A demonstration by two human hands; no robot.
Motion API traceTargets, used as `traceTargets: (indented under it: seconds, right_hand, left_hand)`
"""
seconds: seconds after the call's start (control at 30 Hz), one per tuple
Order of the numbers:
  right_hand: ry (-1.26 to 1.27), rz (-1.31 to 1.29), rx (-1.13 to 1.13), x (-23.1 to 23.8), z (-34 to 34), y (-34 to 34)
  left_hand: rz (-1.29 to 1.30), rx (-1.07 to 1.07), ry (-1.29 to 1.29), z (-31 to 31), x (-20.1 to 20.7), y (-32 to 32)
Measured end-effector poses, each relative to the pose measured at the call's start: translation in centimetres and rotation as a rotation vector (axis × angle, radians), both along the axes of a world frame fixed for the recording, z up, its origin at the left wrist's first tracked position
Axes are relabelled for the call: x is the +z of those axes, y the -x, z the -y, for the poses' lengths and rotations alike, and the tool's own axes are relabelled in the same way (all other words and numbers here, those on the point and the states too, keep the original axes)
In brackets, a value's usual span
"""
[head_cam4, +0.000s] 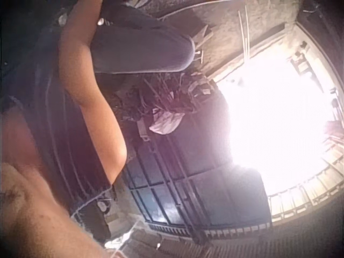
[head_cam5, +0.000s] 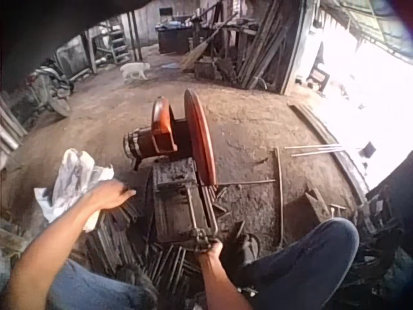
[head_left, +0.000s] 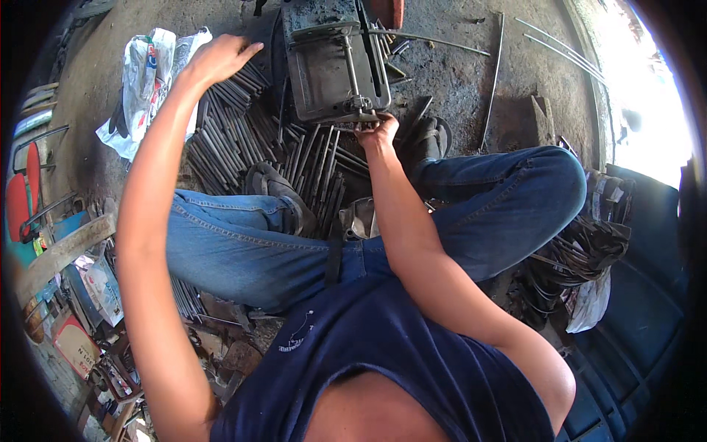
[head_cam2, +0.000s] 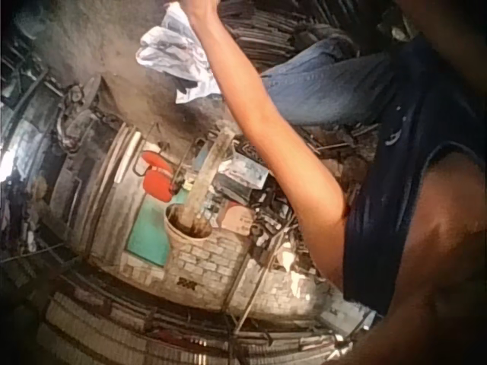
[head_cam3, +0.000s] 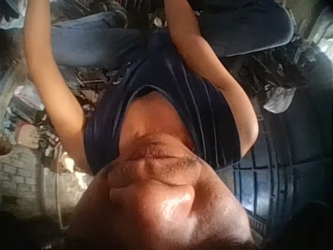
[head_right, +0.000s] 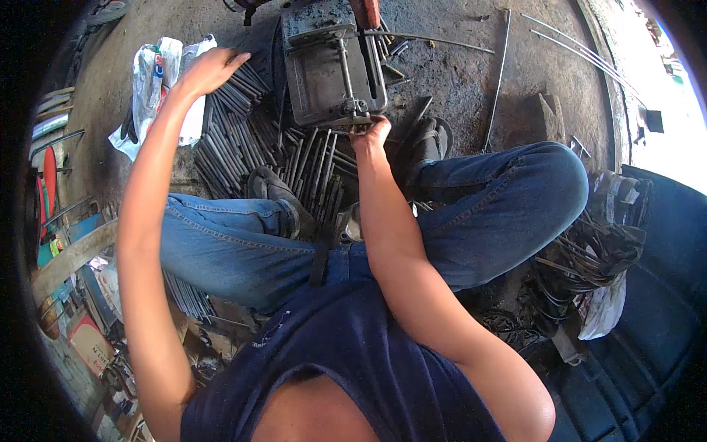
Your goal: Cutting metal rods into smaller pieces using a circular chop saw on the floor.
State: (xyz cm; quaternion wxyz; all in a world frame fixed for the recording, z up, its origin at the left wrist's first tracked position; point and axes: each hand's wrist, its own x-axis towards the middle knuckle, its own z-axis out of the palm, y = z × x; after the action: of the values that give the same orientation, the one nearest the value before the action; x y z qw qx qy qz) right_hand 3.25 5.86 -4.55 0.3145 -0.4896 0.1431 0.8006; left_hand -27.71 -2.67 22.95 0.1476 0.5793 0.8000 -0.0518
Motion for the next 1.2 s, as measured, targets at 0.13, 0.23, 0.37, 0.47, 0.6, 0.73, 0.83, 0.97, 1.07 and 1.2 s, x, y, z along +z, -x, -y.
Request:
traceTargets:
  seconds: [0.13, 0.23, 0.37, 0.47, 0.6, 0.73, 0.83, 0.97, 1.07, 1.2]
  right_hand:
    - [0.205, 0.131, 0.241, 0.7, 0.5, -0.8]
    - [0.172, 0.035, 0.329, 1.0, 1.5, -0.6]
    - [0.100, 0.005, 0.077, 0.9, 1.7, -0.4]
    - [0.328, 0.048, 0.079, 0.3, 1.0, -0.7]
    - [0.173, -0.049, 0.328, -1.0, 1.1, -0.4]
    - [-0.020, 0.177, 0.195, -2.1, 3.9, -0.6]
    - [0.220, 0.114, 0.138, -2.4, 4.9, -1.1]
    - [0.180, -0.194, 0.312, -1.6, 3.8, -1.2]
    - [0.054, -0.060, 0.268, -0.6, 3.2, -1.1]
    - [0.325, -0.128, 0.132, -0.4, 3.3, -2.0]
  left_hand:
    - [-0.046, -0.074, -0.034, 2.1, 3.5, -0.6]
    - [-0.045, -0.074, -0.038, 4.2, 4.9, -1.2]
    - [0.044, 0.007, -0.031, 6.2, 5.2, -1.4]
    - [0.135, 0.099, -0.098, 7.1, 4.5, -1.2]
    - [0.179, 0.163, -0.040, 7.1, 3.6, -0.1]
    - [0.194, 0.183, -0.072, 6.7, 3.7, 0.8]
    - [0.194, 0.239, 0.030, 6.4, 4.2, 1.0]
    - [0.202, 0.221, 0.038, 6.1, 4.8, 0.8]
    - [0.200, 0.220, 0.034, 5.9, 4.8, 0.8]
    - [0.180, 0.194, -0.015, 5.8, 4.3, 1.2]
